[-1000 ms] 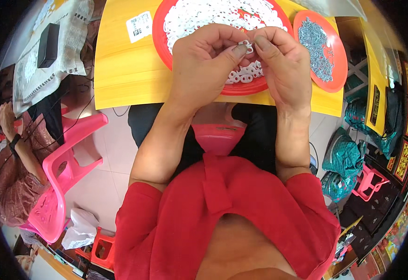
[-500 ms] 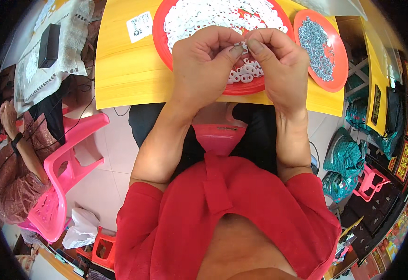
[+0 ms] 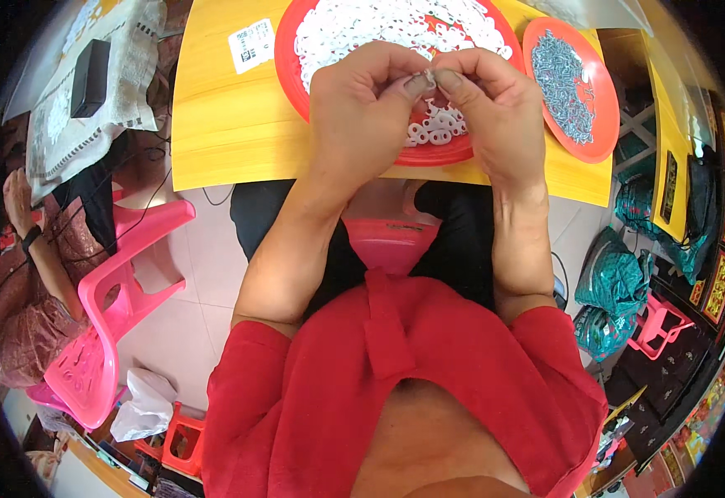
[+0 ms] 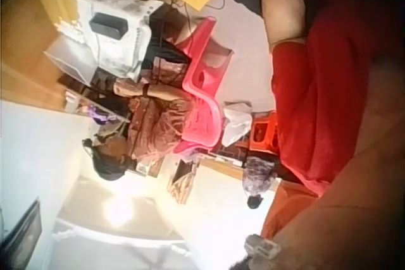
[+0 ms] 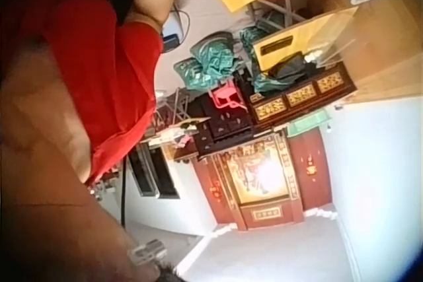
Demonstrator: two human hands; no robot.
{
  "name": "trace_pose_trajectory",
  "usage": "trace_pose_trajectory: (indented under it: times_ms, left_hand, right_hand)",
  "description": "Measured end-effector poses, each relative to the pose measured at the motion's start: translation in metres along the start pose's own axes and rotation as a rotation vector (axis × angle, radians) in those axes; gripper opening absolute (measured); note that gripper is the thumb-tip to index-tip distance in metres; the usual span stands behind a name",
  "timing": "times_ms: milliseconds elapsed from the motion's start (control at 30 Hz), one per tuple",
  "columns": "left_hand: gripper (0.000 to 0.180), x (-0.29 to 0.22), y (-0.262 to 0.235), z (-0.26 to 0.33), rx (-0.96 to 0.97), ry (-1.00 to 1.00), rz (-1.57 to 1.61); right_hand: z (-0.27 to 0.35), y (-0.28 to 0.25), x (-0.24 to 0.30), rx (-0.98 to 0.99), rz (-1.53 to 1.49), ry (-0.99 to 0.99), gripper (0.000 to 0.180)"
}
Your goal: Manually assembling small white plastic components with metal inserts from a tray.
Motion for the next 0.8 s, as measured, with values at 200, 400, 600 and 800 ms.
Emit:
trace_pose_trajectory:
  times_ms: [200,400,600,800]
  left_hand:
    - [0.008,0.0005,0.0013,-0.0016,-0.019,-0.120,0.209]
    - [0.009,0.0037,0.0021,-0.0003,-0.022,-0.170,0.220]
    - [0.009,0.0010,0.0054,0.0036,-0.017,-0.106,0.137]
    - [0.010,-0.0009,0.0067,0.0050,-0.007,-0.049,0.090]
  right_hand:
    - [-0.0052,-0.0054,-0.0039,0.102,-0.323,0.128,0.015]
    - [-0.0035,-0.0056,-0.0018,0.057,-0.253,0.111,0.015]
    - [-0.0022,-0.0070,0.0004,0.037,-0.073,0.034,0.008]
    - [-0.0001,-0.0059,0.0024,0.020,0.002,-0.015,0.008]
Point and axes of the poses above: each hand's wrist, its own z-axis away from the middle knuckle, its own y-axis out of the palm, x = y × z, the point moved 6 cm from there along -z, towards the middle knuckle, and after that the axes turned 12 degrees about -x, right-handed, at the moved point
